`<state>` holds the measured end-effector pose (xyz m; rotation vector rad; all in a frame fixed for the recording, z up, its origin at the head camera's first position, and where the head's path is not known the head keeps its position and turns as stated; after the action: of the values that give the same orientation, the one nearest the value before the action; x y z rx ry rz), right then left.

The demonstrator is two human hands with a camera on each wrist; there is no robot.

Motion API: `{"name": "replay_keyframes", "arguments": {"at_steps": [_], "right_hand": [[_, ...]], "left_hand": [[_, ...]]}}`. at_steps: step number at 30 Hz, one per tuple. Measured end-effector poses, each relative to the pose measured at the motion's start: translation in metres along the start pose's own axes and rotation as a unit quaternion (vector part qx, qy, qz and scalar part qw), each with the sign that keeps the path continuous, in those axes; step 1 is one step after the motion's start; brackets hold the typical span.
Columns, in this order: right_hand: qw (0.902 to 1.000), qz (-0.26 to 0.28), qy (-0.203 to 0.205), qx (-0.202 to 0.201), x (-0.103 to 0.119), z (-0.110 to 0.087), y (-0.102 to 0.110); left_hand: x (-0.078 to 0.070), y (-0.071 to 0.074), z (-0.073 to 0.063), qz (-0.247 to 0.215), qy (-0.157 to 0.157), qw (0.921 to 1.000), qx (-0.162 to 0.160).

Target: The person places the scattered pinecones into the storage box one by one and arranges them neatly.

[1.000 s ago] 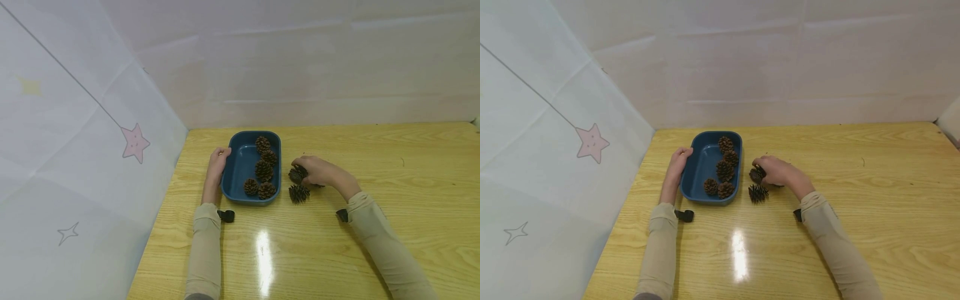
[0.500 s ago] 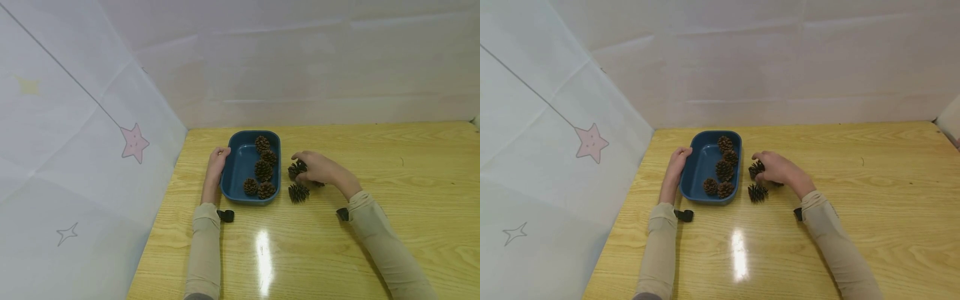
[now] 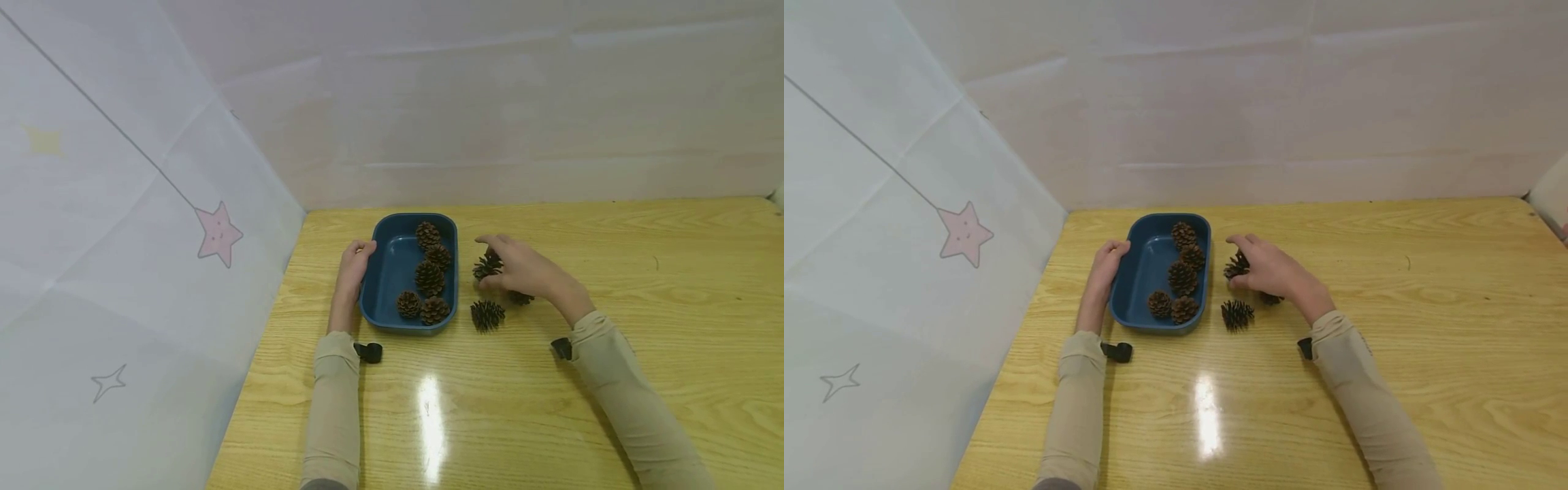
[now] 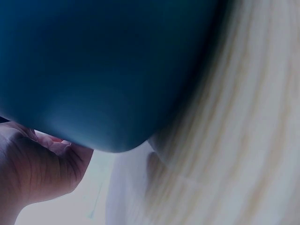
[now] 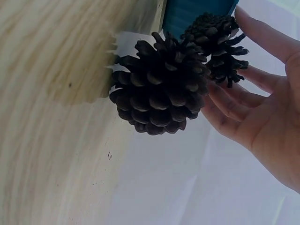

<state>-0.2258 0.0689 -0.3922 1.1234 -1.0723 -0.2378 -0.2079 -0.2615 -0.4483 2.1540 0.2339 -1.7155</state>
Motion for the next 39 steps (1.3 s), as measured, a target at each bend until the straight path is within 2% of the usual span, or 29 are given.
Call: {"name": "replay_keyframes", "arguments": {"at_steps": [17,30,39], "right_hand": [[0.9980,-0.011,0.022,-0.058,0.004,0.001,0.007],[0.9981,-0.015,0.030,-0.051,0.007,0.001,0.010],[0.9986,-0.004,0.013,-0.052,0.007,0.002,0.012]], "left_hand": [[-0.002,-0.001,-0.002,0.002,-0.001,1.0000,-0.006],[-0.001,0.000,-0.002,0.006,-0.004,0.9999,-0.010],[0.000,-0.001,-0.001,0.004,-0.008,0.9999,-0.012]]}}
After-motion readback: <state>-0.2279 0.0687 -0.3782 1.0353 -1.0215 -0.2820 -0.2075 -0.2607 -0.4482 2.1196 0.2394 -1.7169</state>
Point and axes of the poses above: each hand's wrist, its own z-axis towards the middle knuckle, its own y-axis out of the back of the hand, x = y × z, the point moved 3 cm from there along z, towards the middle knuckle, and after that the axes turned 6 degrees about -x, right-handed, at the moved point
